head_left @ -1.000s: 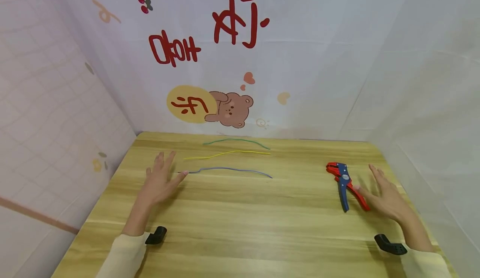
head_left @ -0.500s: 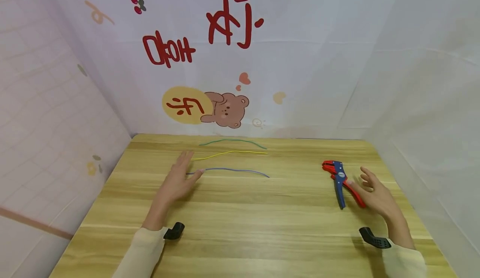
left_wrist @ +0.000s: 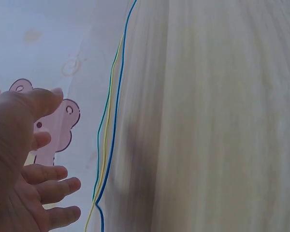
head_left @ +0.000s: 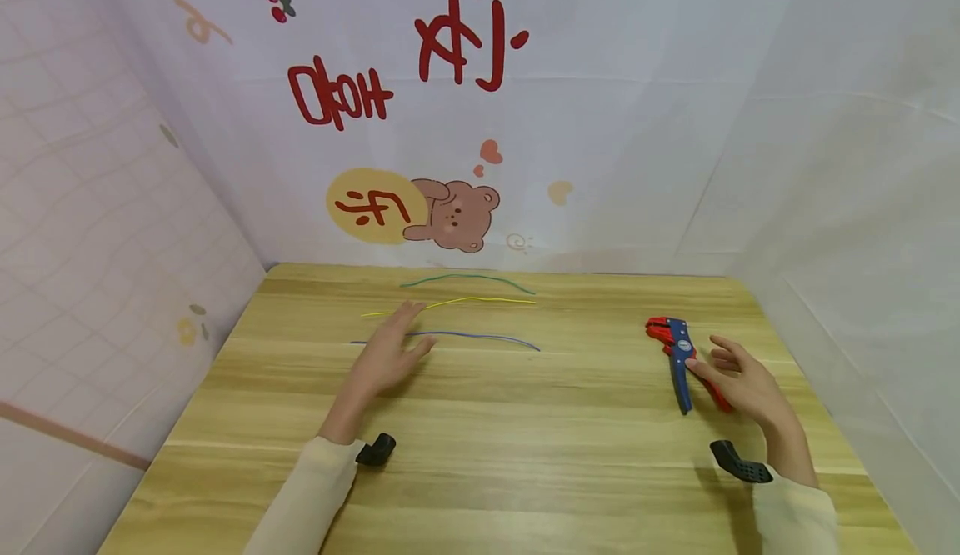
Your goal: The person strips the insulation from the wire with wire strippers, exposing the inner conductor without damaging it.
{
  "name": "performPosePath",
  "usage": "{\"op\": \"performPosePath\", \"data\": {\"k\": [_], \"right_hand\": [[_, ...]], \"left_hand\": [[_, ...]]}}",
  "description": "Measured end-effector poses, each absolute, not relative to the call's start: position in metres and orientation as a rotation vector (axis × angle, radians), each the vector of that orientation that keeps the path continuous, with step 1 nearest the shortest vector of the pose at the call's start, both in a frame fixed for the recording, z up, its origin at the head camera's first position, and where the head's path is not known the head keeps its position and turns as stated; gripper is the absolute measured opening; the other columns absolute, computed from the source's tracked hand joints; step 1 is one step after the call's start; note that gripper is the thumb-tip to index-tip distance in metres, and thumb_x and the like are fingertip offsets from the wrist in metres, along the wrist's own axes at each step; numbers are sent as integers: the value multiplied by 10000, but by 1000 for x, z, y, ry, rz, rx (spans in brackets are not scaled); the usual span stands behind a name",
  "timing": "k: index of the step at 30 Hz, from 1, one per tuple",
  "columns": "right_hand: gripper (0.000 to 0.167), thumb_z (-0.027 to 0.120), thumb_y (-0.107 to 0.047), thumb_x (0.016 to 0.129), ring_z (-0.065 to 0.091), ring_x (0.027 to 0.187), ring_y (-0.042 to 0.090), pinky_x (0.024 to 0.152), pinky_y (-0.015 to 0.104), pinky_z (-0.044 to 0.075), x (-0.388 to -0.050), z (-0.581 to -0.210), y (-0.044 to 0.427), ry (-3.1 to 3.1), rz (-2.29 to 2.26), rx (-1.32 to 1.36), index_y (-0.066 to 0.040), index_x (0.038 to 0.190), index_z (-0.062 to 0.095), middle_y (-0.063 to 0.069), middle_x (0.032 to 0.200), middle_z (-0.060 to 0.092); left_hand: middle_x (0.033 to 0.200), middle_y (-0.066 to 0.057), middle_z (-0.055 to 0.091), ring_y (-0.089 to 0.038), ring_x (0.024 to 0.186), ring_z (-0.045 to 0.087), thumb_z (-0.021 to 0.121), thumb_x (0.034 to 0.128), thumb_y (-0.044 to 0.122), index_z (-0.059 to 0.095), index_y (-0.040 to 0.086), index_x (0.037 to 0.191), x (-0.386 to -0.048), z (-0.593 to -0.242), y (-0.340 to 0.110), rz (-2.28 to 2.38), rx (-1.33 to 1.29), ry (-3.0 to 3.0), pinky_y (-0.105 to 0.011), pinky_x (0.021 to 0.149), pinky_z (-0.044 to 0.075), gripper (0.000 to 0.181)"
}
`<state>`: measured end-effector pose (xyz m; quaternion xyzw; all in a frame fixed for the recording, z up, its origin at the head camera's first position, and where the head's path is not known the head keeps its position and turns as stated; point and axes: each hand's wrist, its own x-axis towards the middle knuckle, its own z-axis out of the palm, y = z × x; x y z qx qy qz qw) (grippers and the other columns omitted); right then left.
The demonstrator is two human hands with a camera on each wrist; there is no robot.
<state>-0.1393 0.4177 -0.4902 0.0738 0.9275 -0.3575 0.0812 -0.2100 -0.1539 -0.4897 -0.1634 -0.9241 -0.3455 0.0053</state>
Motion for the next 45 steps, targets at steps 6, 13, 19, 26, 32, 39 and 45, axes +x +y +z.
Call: {"op": "performPosePath", "data": {"k": [6, 13, 19, 26, 32, 39, 45], "right_hand": [[963, 581, -609, 982, 391, 1388, 553, 1047, 686, 381, -143, -491, 415, 2768, -1035, 223, -31, 1631, 165, 370, 1552, 354], [969, 583, -605, 981, 427, 1334, 567, 1012, 686, 415, -141, -491, 413, 2775, -971, 226, 2, 1618, 176, 416, 1480, 398], [981, 596, -607, 974, 442, 1316, 571, 998, 683, 425, -140, -494, 416, 2779, -949, 231, 19, 1610, 187, 432, 1458, 409], [1006, 608, -614, 963, 466, 1270, 571, 986, 671, 432, -144, -497, 414, 2780, -928, 219, 53, 1594, 199, 428, 1430, 408], [1029, 626, -626, 946, 491, 1258, 570, 989, 676, 431, -149, -497, 408, 2799, -871, 192, 76, 1580, 220, 422, 1419, 449], [1050, 660, -661, 904, 486, 1220, 515, 952, 628, 449, -152, -497, 400, 2818, -821, 232, 97, 1533, 294, 381, 1367, 471], [1068, 705, -648, 876, 514, 1170, 498, 925, 593, 463, -149, -498, 397, 2804, -810, 287, 111, 1512, 307, 373, 1346, 466]], "left_hand": [[1603, -208, 407, -381, 1514, 359, 689, 993, 332, 417, 106, 1557, -215, -494, -148, -1067, -550, -2870, -574, 1204, 325, 665], [1569, -127, 479, -342, 1458, 458, 705, 982, 309, 433, 112, 1548, -219, -494, -139, -1056, -536, -2872, -534, 1178, 384, 658], [1579, -109, 475, -342, 1457, 461, 704, 982, 308, 408, 171, 1571, -222, -495, -129, -1078, -517, -2892, -545, 1168, 393, 673], [1555, -116, 499, -342, 1434, 487, 705, 982, 344, 424, 188, 1560, -226, -494, -124, -1034, -492, -2916, -532, 1158, 410, 661], [1508, -143, 526, -355, 1402, 503, 699, 985, 343, 447, 149, 1545, -230, -495, -118, -1002, -508, -2941, -541, 1135, 428, 644], [1428, -164, 575, -367, 1389, 486, 720, 968, 290, 541, 107, 1469, -234, -502, -106, -1002, -563, -2958, -530, 1139, 416, 563], [1331, -159, 605, -391, 1405, 439, 749, 944, 237, 654, 74, 1331, -234, -507, -95, -1022, -610, -2942, -536, 1133, 411, 430]]}}
